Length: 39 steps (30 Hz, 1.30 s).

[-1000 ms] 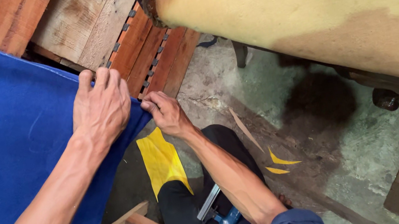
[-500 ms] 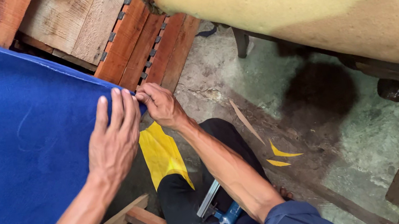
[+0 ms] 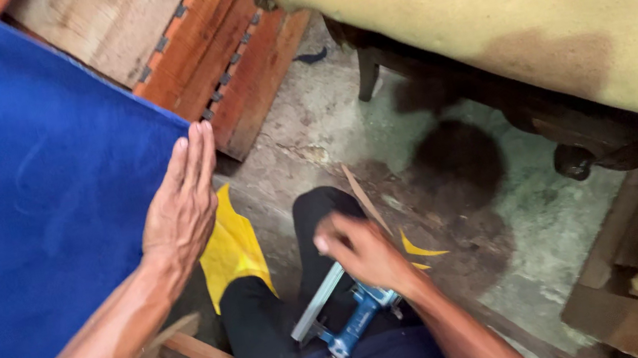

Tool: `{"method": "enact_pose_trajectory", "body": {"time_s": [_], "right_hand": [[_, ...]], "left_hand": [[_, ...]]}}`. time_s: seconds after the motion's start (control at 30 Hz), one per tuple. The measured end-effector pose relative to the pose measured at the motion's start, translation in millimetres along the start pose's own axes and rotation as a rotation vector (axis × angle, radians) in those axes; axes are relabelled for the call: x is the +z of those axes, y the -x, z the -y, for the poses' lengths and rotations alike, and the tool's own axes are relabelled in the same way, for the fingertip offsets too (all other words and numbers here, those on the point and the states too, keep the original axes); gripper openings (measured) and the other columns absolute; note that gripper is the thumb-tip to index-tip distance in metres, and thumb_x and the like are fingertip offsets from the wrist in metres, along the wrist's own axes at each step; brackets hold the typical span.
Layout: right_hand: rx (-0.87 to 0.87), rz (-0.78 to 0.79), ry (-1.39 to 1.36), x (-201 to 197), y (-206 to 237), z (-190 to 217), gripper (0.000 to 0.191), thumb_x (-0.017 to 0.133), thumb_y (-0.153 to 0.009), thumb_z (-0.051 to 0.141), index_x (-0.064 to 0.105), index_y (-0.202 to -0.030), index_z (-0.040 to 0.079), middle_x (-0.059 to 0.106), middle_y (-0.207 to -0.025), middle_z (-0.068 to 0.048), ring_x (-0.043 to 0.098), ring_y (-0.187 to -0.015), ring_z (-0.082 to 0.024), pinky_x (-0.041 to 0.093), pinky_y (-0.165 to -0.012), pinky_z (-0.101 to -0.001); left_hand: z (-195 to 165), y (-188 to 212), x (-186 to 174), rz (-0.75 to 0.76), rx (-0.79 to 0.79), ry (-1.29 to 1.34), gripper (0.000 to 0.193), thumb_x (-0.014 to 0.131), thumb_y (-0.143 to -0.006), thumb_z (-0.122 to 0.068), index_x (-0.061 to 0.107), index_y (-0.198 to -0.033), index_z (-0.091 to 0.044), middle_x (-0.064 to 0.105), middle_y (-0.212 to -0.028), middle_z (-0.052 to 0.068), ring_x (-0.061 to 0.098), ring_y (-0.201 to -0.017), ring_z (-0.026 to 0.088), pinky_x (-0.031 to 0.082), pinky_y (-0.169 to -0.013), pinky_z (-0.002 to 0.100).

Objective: The person staples blue upholstery fabric onto a wooden sofa frame using a pneumatic nail gun, pulling the fabric taut with the free hand and working along the edges. They reposition the sofa between sections and continue stapling the fabric seam along the back and arms.

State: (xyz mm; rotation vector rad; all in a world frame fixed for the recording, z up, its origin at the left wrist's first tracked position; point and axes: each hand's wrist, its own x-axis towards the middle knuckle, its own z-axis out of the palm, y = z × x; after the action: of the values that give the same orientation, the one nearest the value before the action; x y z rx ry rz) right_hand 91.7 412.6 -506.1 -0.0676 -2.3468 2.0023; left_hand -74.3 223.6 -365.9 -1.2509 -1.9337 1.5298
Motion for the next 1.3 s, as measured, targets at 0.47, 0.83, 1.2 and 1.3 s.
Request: {"method": "enact_pose_trajectory", "body": {"time_s": [0.47, 0.83, 1.2, 1.3], "right_hand": [[0.927, -0.247, -0.491, 89, 134, -52, 0.041, 0.083, -0.083, 0.032, 0.064, -0.097, -0.001, 0.071, -0.079, -0.004, 0.068, -0.073, -0.013, 0.059, -0.065, -0.0296], [0.663, -0.372, -0.896, 104, 68, -23, 0.03, 0.065, -0.082, 0.004, 0.053, -0.109, 0.002, 0.063, -0.085, -0.007, 0.064, -0.072, -0.017, 0.059, -0.065, -0.0381], [0.208, -0.123, -1.523, 95, -41, 10, 0.048, 0.055, -0.097, 0.009, 0.053, -0.144, 0.002, 0.047, -0.072, -0.002, 0.049, -0.056, -0.014, 0.047, -0.054, -0.0344], [0.28, -0.062, -1.536, 79, -63, 21, 0.045, 0.054, -0.095, 0.008, 0.054, -0.14, 0.001, 0.046, -0.07, -0.002, 0.047, -0.054, -0.013, 0.046, -0.052, -0.0342]], "left_hand": [[-6, -6, 3, 0.077, 0.047, -0.072, 0.063, 0.037, -0.095, -0.03, 0.049, -0.145, 0.007, 0.027, -0.164, 0.022, 0.022, -0.15, 0.038, 0.012, -0.121, 0.052], [-1, -5, -2, 0.113, 0.055, -0.07, 0.062, 0.038, -0.096, -0.032, 0.05, -0.144, 0.006, 0.02, -0.167, 0.022, 0.015, -0.152, 0.04, 0.008, -0.12, 0.054], [-30, -8, 17, 0.06, -0.13, -0.154, 0.062, 0.046, -0.096, -0.034, 0.052, -0.15, -0.004, 0.019, -0.173, 0.013, 0.007, -0.158, 0.034, -0.003, -0.124, 0.057], [-35, -7, 18, 0.016, -0.168, -0.082, 0.06, 0.045, -0.103, -0.036, 0.052, -0.155, -0.008, 0.021, -0.175, 0.016, 0.011, -0.16, 0.036, -0.001, -0.128, 0.055]]}}
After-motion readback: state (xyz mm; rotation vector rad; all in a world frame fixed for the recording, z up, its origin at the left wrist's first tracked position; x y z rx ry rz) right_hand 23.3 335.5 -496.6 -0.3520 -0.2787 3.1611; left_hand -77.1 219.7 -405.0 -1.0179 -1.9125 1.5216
